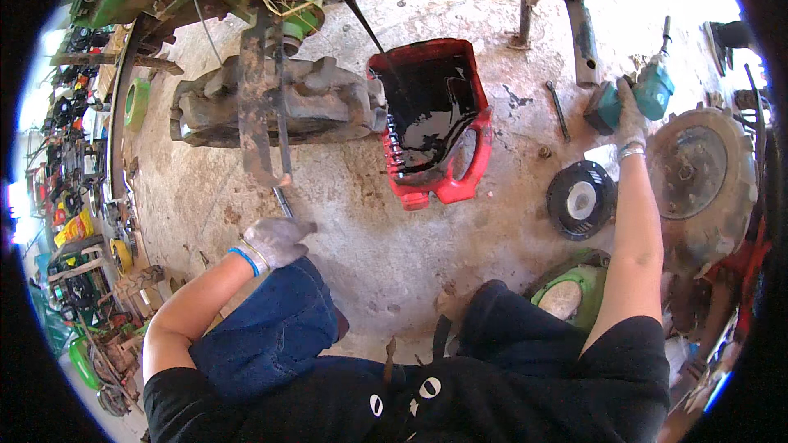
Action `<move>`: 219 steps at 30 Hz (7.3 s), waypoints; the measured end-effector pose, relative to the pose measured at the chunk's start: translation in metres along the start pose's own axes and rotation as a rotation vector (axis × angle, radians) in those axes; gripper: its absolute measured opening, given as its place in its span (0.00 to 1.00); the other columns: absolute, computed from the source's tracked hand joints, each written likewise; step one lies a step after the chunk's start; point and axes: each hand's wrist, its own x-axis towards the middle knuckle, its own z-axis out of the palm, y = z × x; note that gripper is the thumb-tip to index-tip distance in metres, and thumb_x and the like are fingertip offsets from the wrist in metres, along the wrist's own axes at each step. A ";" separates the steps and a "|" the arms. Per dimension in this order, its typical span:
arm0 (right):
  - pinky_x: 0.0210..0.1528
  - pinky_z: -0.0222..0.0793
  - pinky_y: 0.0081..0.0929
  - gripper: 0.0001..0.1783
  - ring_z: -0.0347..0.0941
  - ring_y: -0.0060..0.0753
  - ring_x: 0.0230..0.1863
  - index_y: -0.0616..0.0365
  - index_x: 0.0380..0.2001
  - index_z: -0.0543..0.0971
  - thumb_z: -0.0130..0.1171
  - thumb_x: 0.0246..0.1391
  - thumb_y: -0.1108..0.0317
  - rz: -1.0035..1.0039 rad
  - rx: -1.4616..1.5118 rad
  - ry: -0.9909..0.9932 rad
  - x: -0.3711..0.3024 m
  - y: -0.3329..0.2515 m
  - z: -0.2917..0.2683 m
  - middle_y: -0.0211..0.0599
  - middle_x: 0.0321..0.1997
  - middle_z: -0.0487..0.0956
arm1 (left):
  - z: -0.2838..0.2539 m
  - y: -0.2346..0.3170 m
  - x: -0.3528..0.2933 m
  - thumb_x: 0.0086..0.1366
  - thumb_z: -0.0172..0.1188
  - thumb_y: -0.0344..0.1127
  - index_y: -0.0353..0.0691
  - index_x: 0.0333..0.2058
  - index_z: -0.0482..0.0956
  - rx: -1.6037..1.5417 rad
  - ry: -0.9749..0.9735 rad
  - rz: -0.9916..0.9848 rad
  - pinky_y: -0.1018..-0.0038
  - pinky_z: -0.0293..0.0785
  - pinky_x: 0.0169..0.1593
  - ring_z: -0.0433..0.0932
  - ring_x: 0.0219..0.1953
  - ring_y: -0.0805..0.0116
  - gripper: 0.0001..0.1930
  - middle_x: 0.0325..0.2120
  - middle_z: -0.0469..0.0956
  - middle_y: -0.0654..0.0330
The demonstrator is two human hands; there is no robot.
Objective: The person uses a cordless impact wrench to remove bolts from a small engine mounted on a green frame. They repeatedly position the tool, remove fasteners, and place them into a red oil container while sitting on the floor.
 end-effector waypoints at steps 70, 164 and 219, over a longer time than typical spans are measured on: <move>0.47 0.76 0.37 0.27 0.81 0.44 0.44 0.58 0.54 0.73 0.55 0.59 0.51 -0.303 -0.548 -1.234 -0.406 -0.185 0.016 0.48 0.43 0.82 | -0.086 0.001 -0.116 0.57 0.53 0.47 0.41 0.40 0.79 -0.131 0.795 0.563 0.55 0.76 0.43 0.81 0.40 0.47 0.19 0.34 0.82 0.51; 0.33 0.78 0.44 0.10 0.83 0.50 0.35 0.56 0.31 0.85 0.60 0.44 0.67 -0.882 -1.139 -1.006 -0.383 -0.173 0.030 0.46 0.32 0.84 | -0.119 0.061 -0.055 0.63 0.56 0.54 0.41 0.61 0.65 0.058 0.195 0.662 0.55 0.69 0.55 0.75 0.51 0.43 0.33 0.48 0.76 0.42; 0.38 0.76 0.46 0.13 0.81 0.51 0.39 0.58 0.36 0.80 0.61 0.46 0.64 -0.920 -1.139 -1.064 -0.394 -0.195 0.017 0.48 0.33 0.82 | -0.129 0.087 -0.059 0.60 0.59 0.48 0.41 0.57 0.70 0.013 0.165 0.633 0.56 0.70 0.54 0.76 0.50 0.45 0.29 0.46 0.77 0.44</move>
